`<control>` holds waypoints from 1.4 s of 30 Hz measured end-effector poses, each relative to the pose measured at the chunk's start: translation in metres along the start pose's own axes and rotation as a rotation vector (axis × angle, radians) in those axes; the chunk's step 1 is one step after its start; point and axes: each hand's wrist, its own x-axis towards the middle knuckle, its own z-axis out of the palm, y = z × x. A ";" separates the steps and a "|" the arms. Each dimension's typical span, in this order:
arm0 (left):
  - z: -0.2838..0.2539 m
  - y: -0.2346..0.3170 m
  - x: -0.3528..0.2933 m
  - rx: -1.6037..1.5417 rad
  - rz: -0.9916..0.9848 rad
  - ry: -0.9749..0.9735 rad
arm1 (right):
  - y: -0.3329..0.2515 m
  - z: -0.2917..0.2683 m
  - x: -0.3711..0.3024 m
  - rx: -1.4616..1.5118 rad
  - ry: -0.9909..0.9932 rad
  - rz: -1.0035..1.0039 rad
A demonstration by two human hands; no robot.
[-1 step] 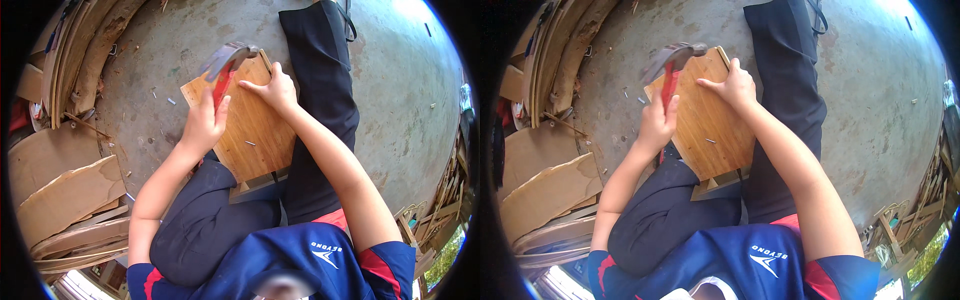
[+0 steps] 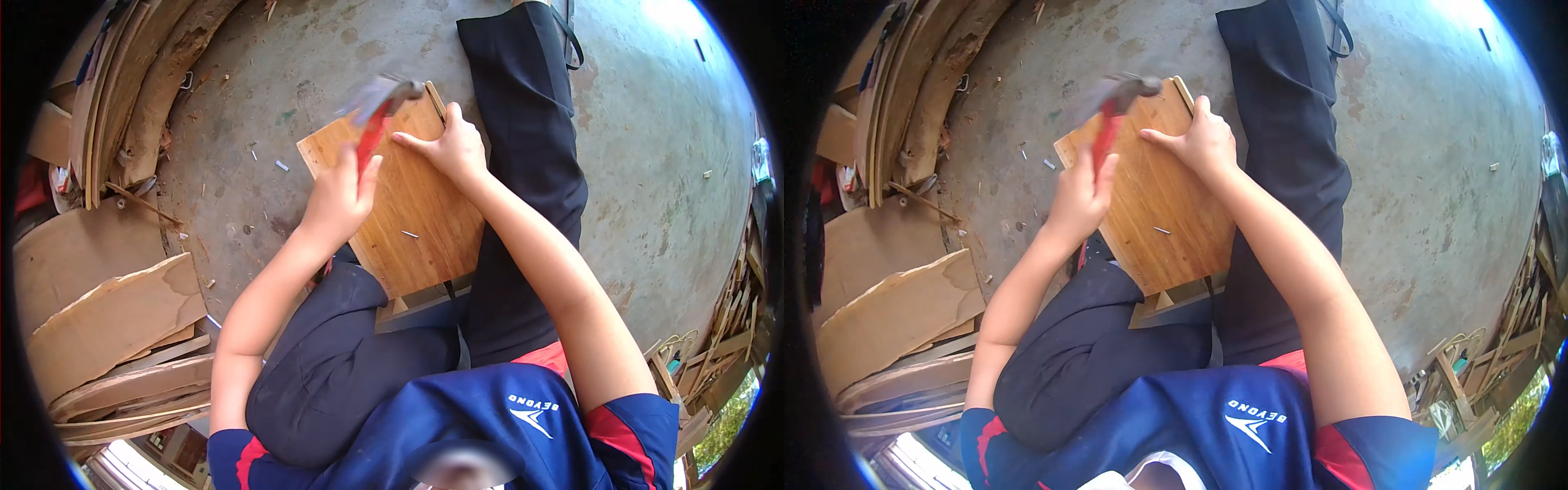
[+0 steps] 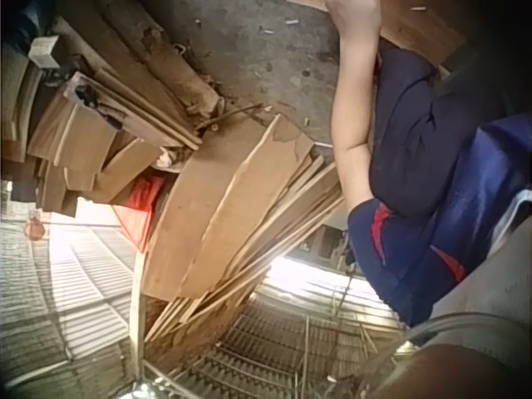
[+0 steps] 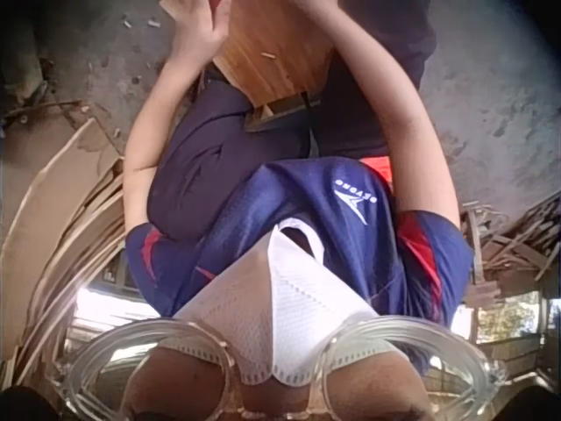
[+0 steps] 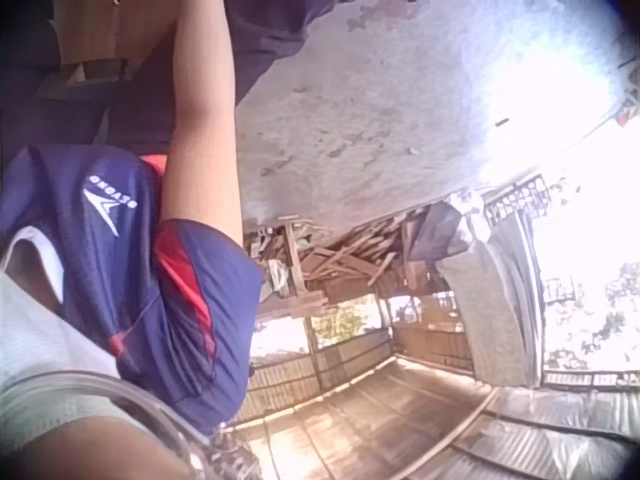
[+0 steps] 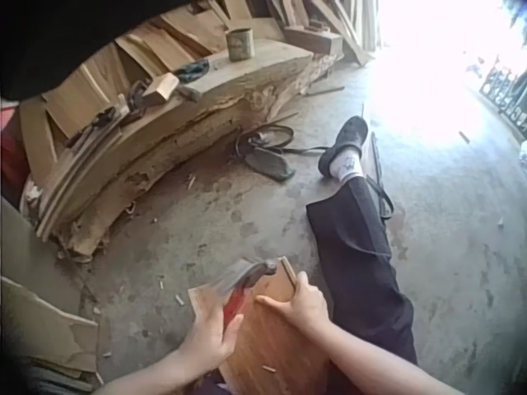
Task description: Assembling a wooden box by positioning panels and hammering nails into them.
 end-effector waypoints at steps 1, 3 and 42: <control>0.001 0.000 0.001 0.004 0.006 0.002 | 0.003 0.000 0.000 0.004 0.006 -0.003; -0.004 -0.001 0.004 0.000 -0.037 -0.062 | 0.012 0.008 0.000 0.022 0.101 -0.093; 0.007 -0.004 0.001 0.028 0.083 0.085 | 0.006 0.027 0.030 0.405 0.534 -0.533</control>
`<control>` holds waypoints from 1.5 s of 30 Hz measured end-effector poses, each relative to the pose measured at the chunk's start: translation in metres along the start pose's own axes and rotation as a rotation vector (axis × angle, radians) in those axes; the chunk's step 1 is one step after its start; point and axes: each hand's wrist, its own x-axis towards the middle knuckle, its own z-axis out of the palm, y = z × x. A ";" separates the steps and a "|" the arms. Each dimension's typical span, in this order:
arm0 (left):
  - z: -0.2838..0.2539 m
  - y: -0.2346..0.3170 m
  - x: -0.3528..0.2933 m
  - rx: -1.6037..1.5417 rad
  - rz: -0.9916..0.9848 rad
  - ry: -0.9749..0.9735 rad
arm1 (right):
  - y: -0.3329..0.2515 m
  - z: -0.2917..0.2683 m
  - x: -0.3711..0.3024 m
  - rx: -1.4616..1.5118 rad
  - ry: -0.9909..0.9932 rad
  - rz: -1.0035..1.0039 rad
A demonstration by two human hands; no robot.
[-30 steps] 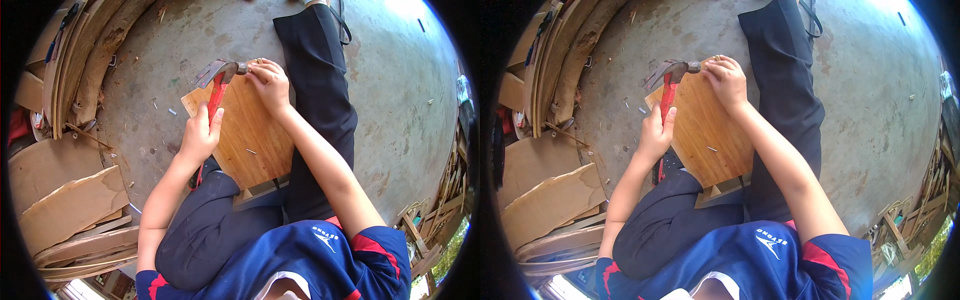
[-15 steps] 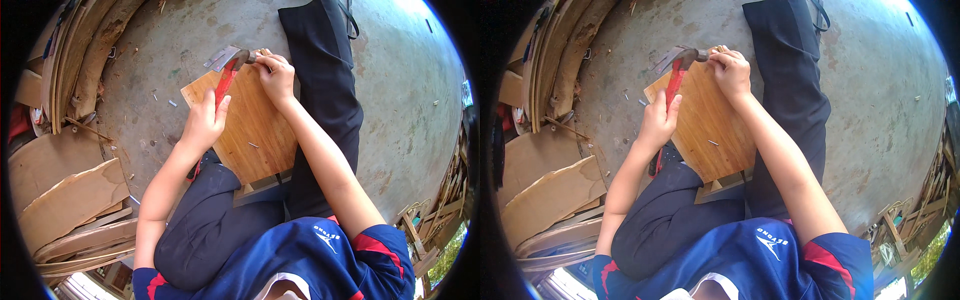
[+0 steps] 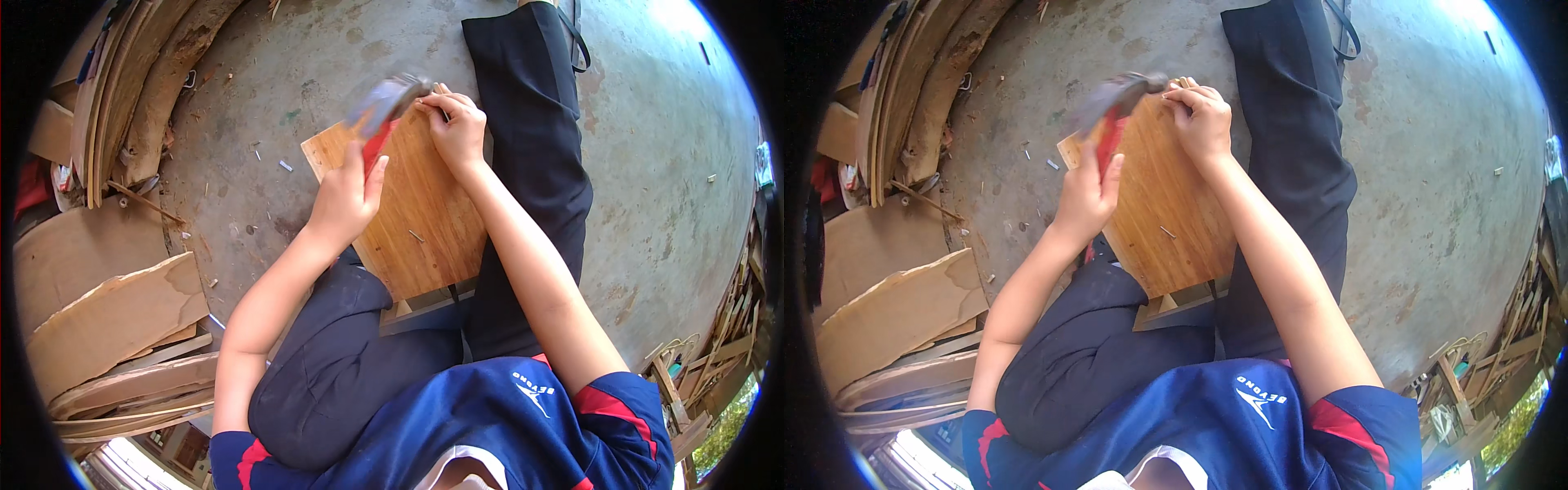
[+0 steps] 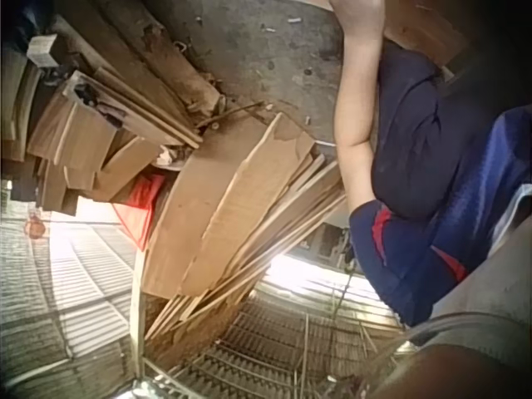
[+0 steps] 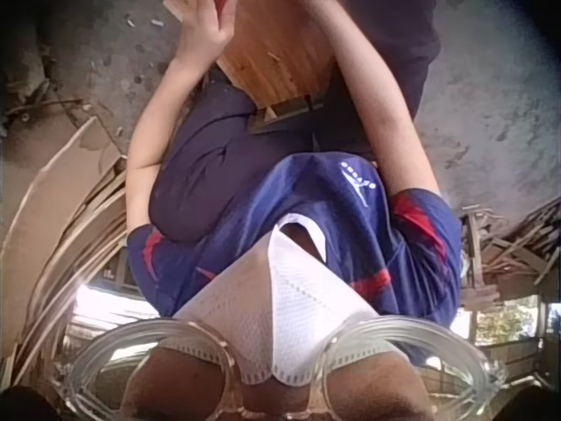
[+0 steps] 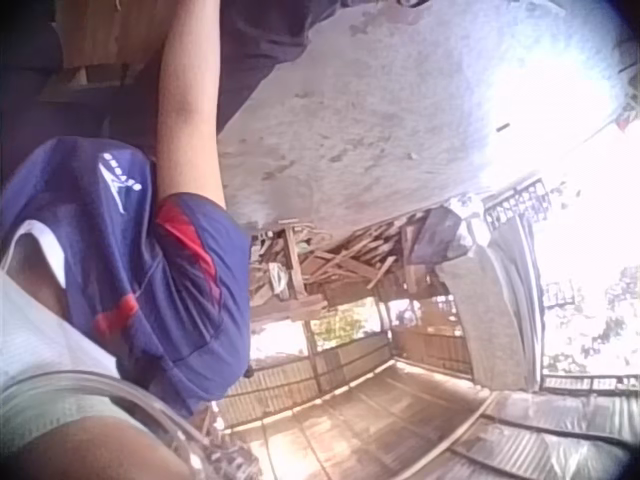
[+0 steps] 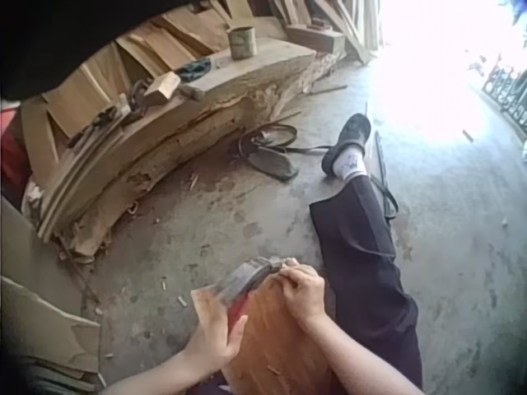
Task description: Assembling a wooden box by positioning panels and hammering nails into them.
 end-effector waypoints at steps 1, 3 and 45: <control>-0.001 0.002 0.002 -0.003 0.004 0.002 | 0.003 -0.001 0.000 -0.004 0.002 -0.003; -0.008 0.007 0.003 -0.012 -0.059 -0.109 | 0.007 -0.002 -0.001 -0.041 0.005 0.004; -0.011 0.005 0.009 0.076 -0.057 -0.185 | 0.005 0.001 0.000 -0.053 0.048 -0.032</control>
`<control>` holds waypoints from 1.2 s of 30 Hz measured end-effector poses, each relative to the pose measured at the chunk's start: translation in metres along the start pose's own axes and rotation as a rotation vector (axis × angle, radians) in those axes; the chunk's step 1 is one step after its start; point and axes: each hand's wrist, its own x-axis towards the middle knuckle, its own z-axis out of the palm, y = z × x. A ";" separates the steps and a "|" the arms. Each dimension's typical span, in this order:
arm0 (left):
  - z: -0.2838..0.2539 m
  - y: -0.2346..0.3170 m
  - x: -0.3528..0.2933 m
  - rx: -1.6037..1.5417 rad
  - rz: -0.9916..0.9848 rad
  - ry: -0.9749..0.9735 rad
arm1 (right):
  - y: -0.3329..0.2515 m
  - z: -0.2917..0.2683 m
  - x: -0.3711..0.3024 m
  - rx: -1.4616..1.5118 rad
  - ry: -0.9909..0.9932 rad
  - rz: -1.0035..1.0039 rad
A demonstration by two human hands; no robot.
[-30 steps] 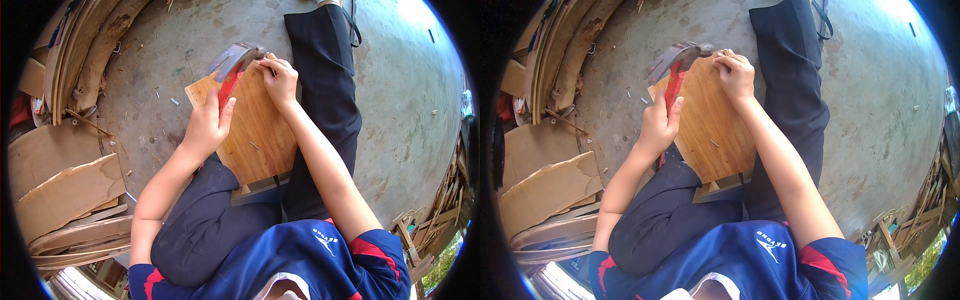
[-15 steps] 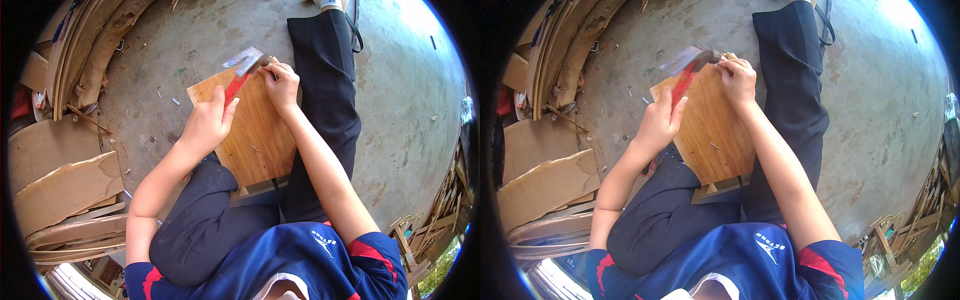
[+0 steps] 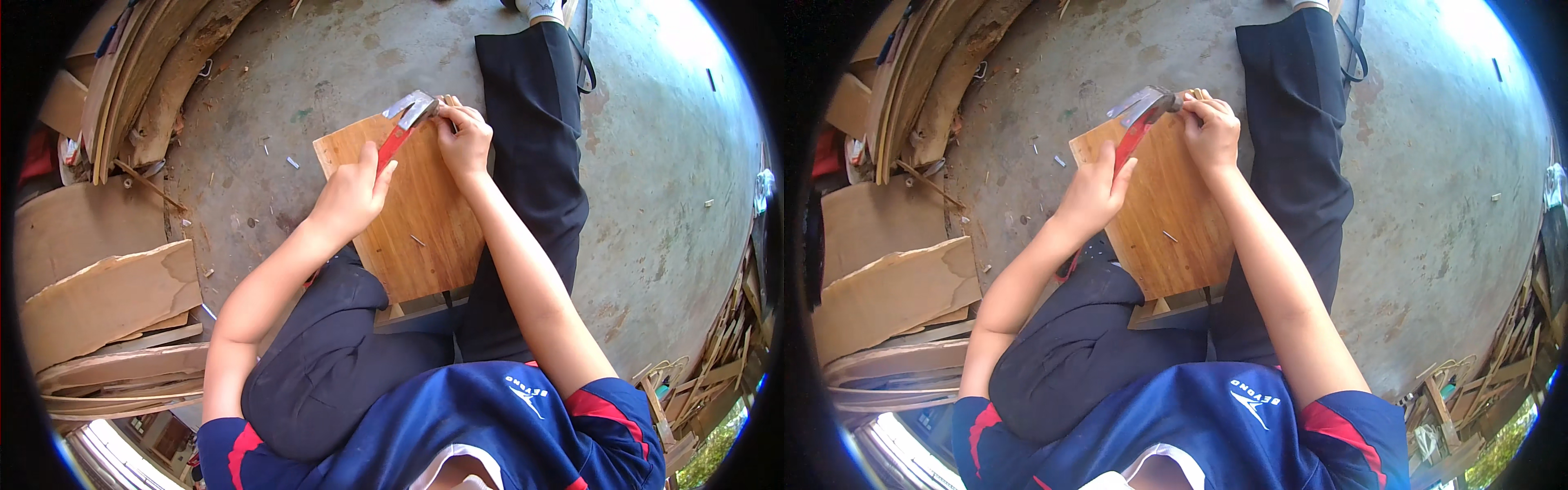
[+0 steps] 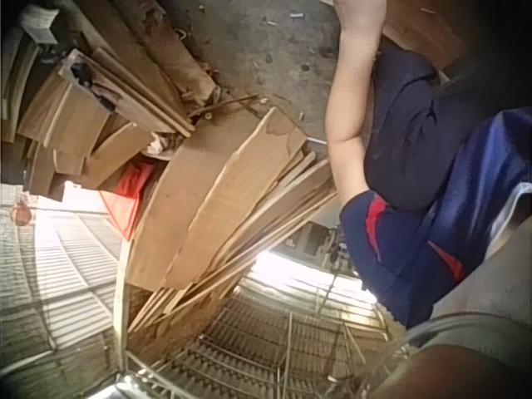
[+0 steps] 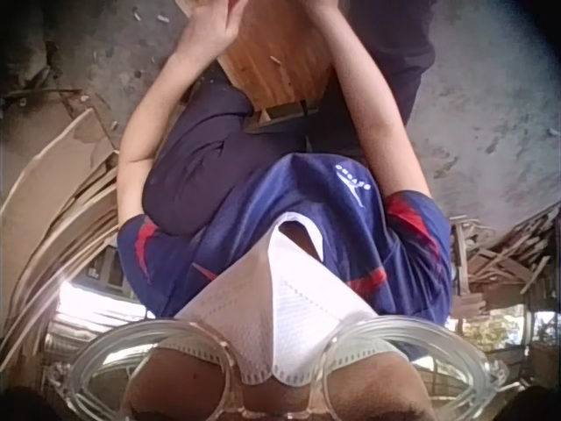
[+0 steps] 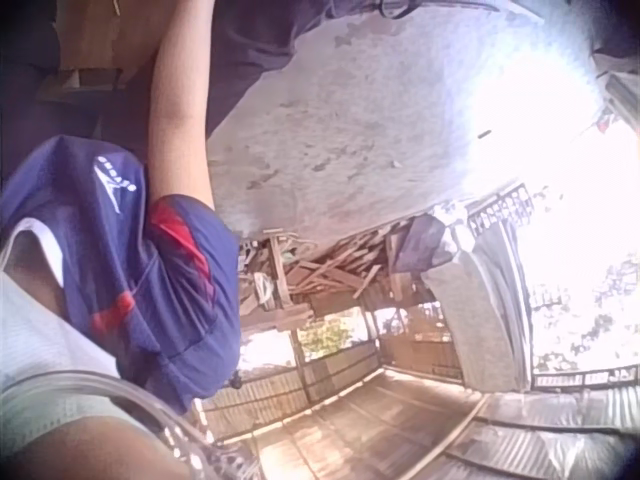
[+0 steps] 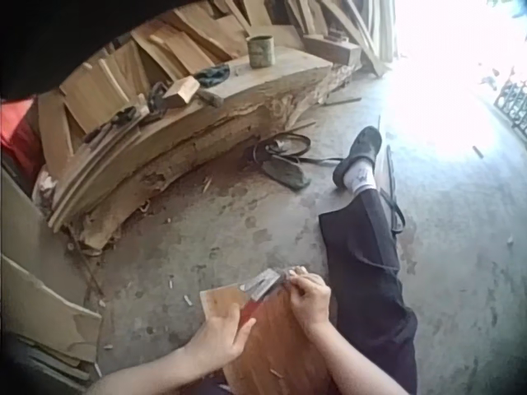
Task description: Assembling a wooden box by positioning panels and hammering nails into them.
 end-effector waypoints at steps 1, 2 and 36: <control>-0.003 0.002 0.000 -0.012 0.032 0.037 | -0.001 -0.004 -0.002 -0.015 -0.039 0.047; -0.006 0.006 -0.002 -0.012 0.036 0.038 | -0.001 -0.003 0.000 -0.016 -0.036 0.045; 0.002 0.005 0.003 -0.071 -0.144 -0.061 | -0.003 -0.002 0.000 0.019 -0.021 -0.038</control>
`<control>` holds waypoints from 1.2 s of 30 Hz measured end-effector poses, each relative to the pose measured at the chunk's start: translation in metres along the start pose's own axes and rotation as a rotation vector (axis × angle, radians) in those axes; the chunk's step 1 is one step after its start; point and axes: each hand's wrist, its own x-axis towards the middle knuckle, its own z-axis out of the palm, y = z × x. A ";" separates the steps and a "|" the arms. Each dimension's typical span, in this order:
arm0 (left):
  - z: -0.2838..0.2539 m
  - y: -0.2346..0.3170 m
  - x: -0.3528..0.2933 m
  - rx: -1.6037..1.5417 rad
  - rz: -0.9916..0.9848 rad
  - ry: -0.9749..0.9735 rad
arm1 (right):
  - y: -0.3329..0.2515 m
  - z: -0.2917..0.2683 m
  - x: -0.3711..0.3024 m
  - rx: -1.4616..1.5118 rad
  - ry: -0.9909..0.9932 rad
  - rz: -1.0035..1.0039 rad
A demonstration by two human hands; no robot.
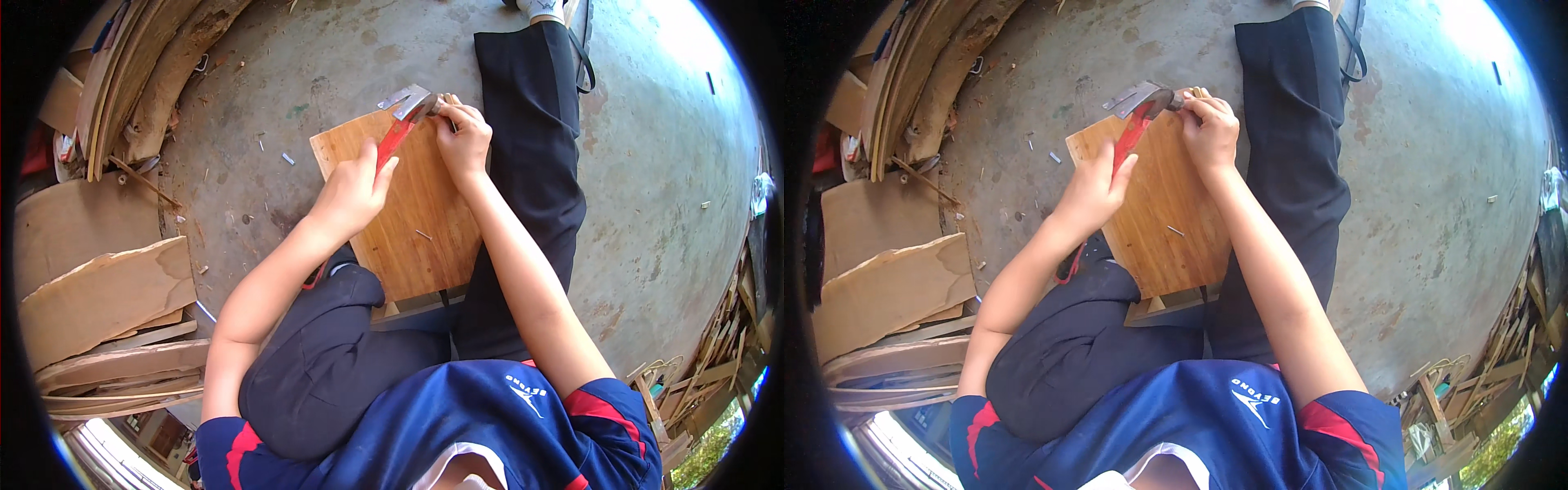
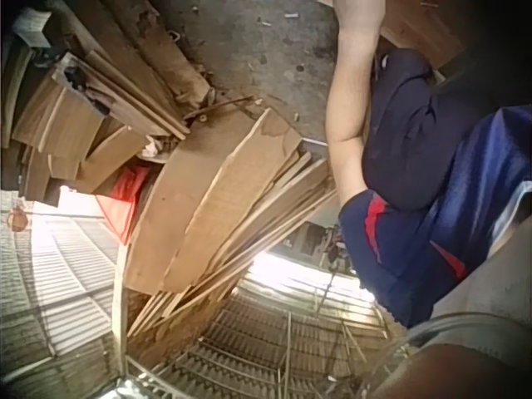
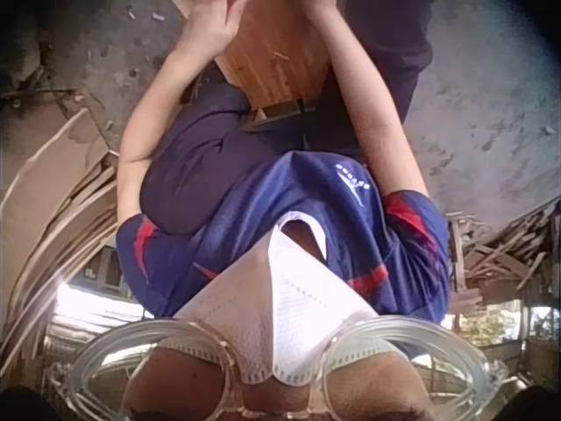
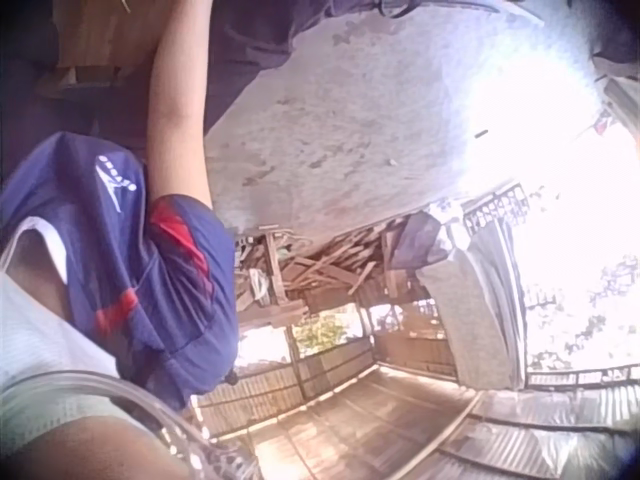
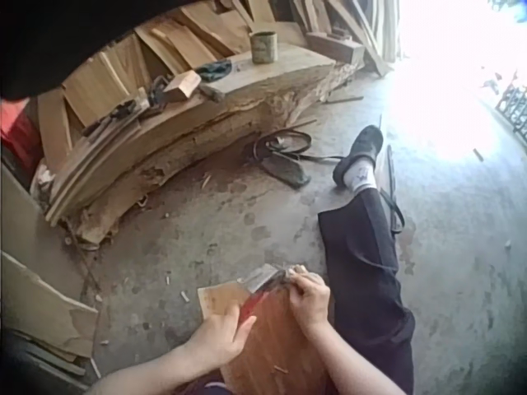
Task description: Assembling a wooden box by positioning panels and hammering nails into them.
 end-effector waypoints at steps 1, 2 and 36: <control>-0.004 -0.001 0.000 0.047 0.069 0.031 | 0.002 -0.001 -0.001 -0.009 -0.003 0.037; -0.009 0.004 -0.002 0.042 0.070 0.031 | 0.001 -0.003 -0.002 -0.018 -0.010 0.077; 0.002 0.000 -0.009 -0.179 0.047 0.168 | -0.002 -0.003 -0.002 -0.025 -0.030 0.045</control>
